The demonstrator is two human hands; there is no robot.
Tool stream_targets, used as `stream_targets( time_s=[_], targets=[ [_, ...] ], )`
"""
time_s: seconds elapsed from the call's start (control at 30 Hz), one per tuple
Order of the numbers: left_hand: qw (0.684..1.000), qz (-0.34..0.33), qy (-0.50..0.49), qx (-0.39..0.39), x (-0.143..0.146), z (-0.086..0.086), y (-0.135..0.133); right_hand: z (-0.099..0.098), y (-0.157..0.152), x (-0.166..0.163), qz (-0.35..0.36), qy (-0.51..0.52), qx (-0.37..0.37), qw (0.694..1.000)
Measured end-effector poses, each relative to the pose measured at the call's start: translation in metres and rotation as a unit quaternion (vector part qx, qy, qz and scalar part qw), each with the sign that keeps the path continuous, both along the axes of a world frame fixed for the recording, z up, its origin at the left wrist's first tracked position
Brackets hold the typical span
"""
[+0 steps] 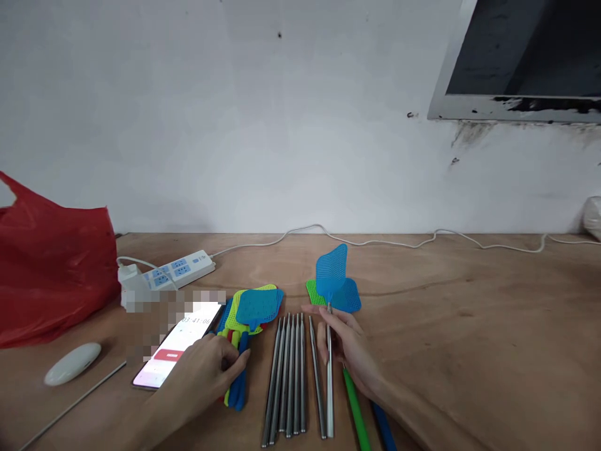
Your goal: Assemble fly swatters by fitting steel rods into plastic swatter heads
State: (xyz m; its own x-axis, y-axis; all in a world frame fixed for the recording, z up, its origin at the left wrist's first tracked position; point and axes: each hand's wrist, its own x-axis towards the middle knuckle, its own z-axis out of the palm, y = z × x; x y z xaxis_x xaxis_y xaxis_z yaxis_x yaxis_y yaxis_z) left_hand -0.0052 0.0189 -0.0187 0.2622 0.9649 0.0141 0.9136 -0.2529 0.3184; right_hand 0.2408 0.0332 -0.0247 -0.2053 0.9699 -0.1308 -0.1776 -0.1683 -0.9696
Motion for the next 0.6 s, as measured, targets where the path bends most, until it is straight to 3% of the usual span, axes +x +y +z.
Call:
stream_targets(
  time_s=[0.13,0.37,0.6],
  targets=[
    [1.000,-0.001,-0.016,-0.017,0.0002,0.0000,0.0012,0.0003,-0.0012,0.0005,0.022,0.025,0.017,0.999],
    [0.999,0.003,-0.042,-0.012,0.0003,-0.0044,0.0037,-0.0027,0.0025,0.0042,0.104,0.053,-0.039,0.992],
    [0.999,0.009,-0.041,0.002,-0.0004,-0.0029,0.0046,-0.0022,0.0026,0.0046,0.122,0.072,-0.047,0.989]
  ],
)
